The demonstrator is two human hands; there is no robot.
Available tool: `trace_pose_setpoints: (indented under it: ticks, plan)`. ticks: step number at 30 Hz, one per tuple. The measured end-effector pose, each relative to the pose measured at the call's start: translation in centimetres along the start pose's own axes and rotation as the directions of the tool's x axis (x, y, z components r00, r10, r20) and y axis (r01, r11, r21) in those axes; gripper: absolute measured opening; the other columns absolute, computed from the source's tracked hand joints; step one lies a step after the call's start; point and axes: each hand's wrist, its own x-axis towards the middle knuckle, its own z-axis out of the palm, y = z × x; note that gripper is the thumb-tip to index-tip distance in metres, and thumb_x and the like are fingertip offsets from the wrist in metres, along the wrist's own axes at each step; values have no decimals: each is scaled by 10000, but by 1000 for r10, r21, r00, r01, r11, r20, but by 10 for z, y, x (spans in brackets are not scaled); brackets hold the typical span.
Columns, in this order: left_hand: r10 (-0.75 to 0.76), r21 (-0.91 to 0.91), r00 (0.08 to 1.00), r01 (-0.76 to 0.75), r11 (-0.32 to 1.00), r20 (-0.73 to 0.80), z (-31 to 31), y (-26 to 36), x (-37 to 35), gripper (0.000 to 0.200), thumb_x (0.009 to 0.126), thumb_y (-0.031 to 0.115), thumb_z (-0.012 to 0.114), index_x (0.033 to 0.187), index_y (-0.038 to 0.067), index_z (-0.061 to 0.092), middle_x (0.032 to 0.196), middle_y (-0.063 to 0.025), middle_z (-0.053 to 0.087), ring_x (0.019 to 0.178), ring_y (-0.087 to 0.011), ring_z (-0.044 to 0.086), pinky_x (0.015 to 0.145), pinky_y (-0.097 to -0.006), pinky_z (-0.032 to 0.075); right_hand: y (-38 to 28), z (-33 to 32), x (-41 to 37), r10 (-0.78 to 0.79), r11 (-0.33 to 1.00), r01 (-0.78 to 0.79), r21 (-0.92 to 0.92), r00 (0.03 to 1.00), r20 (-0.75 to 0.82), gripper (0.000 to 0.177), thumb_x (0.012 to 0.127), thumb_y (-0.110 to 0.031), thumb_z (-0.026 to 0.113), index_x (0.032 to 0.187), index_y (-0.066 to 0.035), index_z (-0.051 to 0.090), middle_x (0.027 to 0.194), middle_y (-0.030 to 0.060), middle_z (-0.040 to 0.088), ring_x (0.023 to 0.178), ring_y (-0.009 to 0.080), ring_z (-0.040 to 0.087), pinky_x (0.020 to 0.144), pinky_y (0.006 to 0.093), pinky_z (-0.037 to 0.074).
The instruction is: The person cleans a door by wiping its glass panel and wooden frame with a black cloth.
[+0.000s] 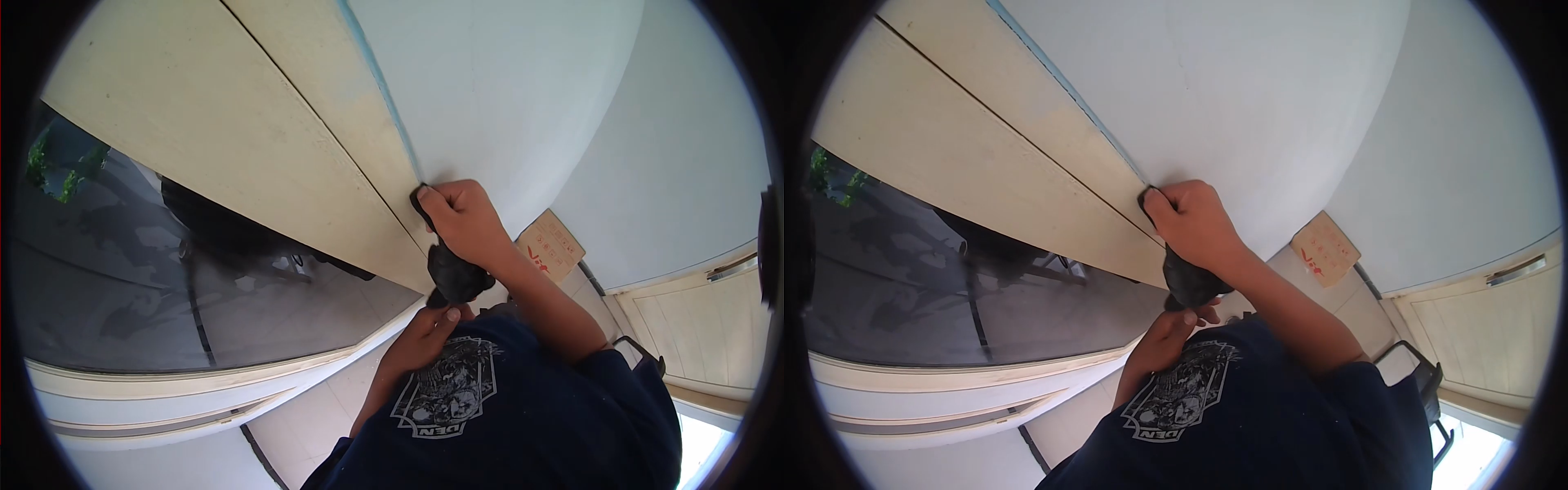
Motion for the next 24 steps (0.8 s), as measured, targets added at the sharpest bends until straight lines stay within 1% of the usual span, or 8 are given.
trace_pose_setpoints:
  ticks: [3, 5, 7, 9, 12, 20, 22, 24]
  plan:
    - [-52, -22, 997, 51, 998, -56, 4, 1, 1, 432, 1076, 352, 387, 1209, -23, 557, 1197, -153, 636, 1143, -236, 580, 1012, -360, 421, 38, 2, -6, 63, 998, -63, -17, 998, -10, 463, 970, -298, 553, 618, 1, 584, 515, 8, 504, 492, 79, 439, 485, 296, 373]
    - [-15, 117, 999, 20, 993, -42, 1, 1, 1, 432, 1076, 346, 393, 1237, -22, 553, 1151, -147, 646, 1117, -225, 588, 1007, -357, 425, 53, 6, -9, 101, 994, -101, -45, 995, 1, 466, 971, -299, 554, 615, 1, 580, 518, 7, 504, 492, 78, 438, 485, 294, 373]
    - [-18, 104, 1000, 18, 994, 0, -2, -5, -3, 429, 1074, 340, 403, 1250, -23, 550, 1131, -139, 646, 1106, -219, 589, 1005, -357, 426, 56, 12, -14, 145, 987, -144, -74, 989, 9, 470, 972, -300, 554, 612, 0, 577, 520, 6, 504, 492, 76, 438, 485, 293, 372]
    - [-12, 103, 999, 8, 995, 43, -4, -4, -5, 428, 1072, 334, 412, 1263, -24, 547, 1111, -132, 646, 1095, -213, 590, 1004, -357, 427, 23, 12, -12, 33, 999, -32, 18, 999, -22, 475, 973, -305, 559, 609, 0, 573, 525, 8, 509, 490, 74, 439, 484, 289, 374]
    - [-52, 53, 998, 51, 997, 26, 4, -2, -9, 442, 1068, 357, 401, 1248, -16, 556, 1132, -116, 635, 1089, -209, 585, 1004, -347, 419, -20, 5, -9, 42, 999, -43, 25, 999, 16, 481, 975, -310, 559, 610, 3, 571, 526, 9, 509, 489, 72, 439, 485, 287, 377]
    - [-41, 14, 996, 43, 999, -73, 7, -8, -8, 410, 1068, 336, 433, 1222, -23, 559, 1079, -114, 649, 1049, -203, 599, 988, -347, 438, 77, 7, -16, 115, 991, -113, -64, 993, 25, 475, 955, -315, 564, 606, 7, 584, 517, 10, 517, 488, 88, 455, 494, 305, 394]
    - [-47, 23, 996, 49, 999, -73, 8, -5, -14, 396, 1068, 332, 432, 1207, -15, 564, 1078, -115, 648, 1040, -204, 600, 982, -347, 440, 77, 10, -20, 240, 970, -238, -53, 970, 31, 482, 960, -325, 566, 602, -3, 586, 522, 2, 520, 489, 82, 456, 488, 295, 383]
    - [-51, 33, 996, 54, 998, -75, 4, -10, -14, 383, 1068, 329, 432, 1191, -6, 570, 1076, -115, 646, 1030, -205, 602, 977, -348, 442, 56, 11, -17, 164, 986, -163, -19, 986, 16, 487, 963, -333, 566, 599, -8, 586, 523, -1, 520, 487, 79, 452, 484, 290, 375]
